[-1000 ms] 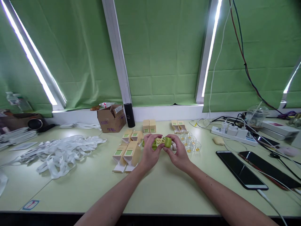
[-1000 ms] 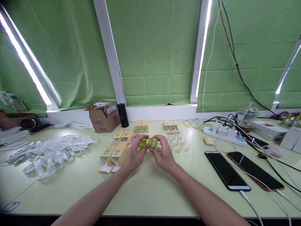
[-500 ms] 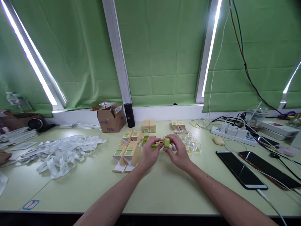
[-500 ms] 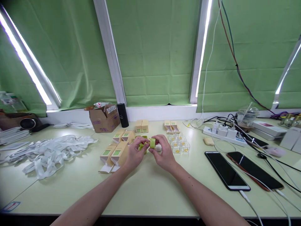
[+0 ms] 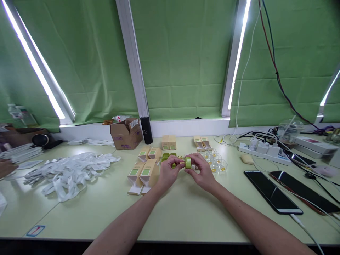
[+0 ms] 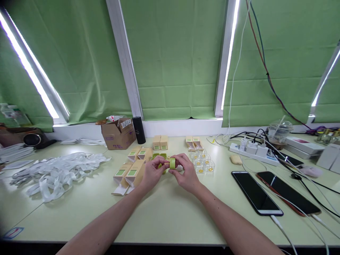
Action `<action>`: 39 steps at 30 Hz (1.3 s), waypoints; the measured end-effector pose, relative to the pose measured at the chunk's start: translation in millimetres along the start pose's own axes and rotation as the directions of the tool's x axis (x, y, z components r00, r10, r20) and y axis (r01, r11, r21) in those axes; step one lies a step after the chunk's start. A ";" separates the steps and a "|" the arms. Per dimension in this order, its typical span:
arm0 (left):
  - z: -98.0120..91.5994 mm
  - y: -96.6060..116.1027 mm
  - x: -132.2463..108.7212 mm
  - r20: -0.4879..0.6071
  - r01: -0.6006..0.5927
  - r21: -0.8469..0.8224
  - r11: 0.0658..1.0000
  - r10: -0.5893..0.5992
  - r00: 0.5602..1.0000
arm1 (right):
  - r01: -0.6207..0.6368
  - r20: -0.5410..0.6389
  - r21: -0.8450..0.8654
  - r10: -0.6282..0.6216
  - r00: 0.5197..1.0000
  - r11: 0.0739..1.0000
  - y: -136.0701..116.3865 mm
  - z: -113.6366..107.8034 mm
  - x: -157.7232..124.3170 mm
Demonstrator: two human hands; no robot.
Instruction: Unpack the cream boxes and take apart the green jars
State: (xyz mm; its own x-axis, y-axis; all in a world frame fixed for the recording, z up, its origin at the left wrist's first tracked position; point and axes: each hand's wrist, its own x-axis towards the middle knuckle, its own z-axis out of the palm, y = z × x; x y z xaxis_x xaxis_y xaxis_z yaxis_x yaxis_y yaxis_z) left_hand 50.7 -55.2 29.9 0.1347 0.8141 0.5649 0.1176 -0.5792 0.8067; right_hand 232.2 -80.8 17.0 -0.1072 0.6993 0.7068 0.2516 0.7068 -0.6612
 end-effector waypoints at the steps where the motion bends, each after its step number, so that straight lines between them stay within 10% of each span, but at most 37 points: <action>1: -0.1 -0.2 0.0 0.003 0.010 -0.008 1.000 -0.010 1.000 | -0.005 0.004 0.005 0.005 1.000 1.000 0.3 -0.1 -0.1; 22: -1.3 -0.3 0.4 -0.008 -0.016 0.110 0.994 0.017 1.000 | -0.158 0.032 0.254 0.155 0.987 0.954 5.8 2.5 3.9; 39: -2.8 -1.3 1.0 0.059 -0.121 0.208 0.971 0.111 0.992 | -0.003 -0.091 -0.135 -0.010 0.996 0.991 4.7 3.3 0.1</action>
State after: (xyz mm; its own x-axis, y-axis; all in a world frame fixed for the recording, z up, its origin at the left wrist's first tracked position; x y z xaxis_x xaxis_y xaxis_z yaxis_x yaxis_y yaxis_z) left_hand 47.9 -53.5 29.8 0.2049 0.7407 0.6398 0.3027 -0.6696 0.6782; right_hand 230.1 -77.1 13.2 -0.0218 0.6799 0.7330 0.3794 0.6839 -0.6231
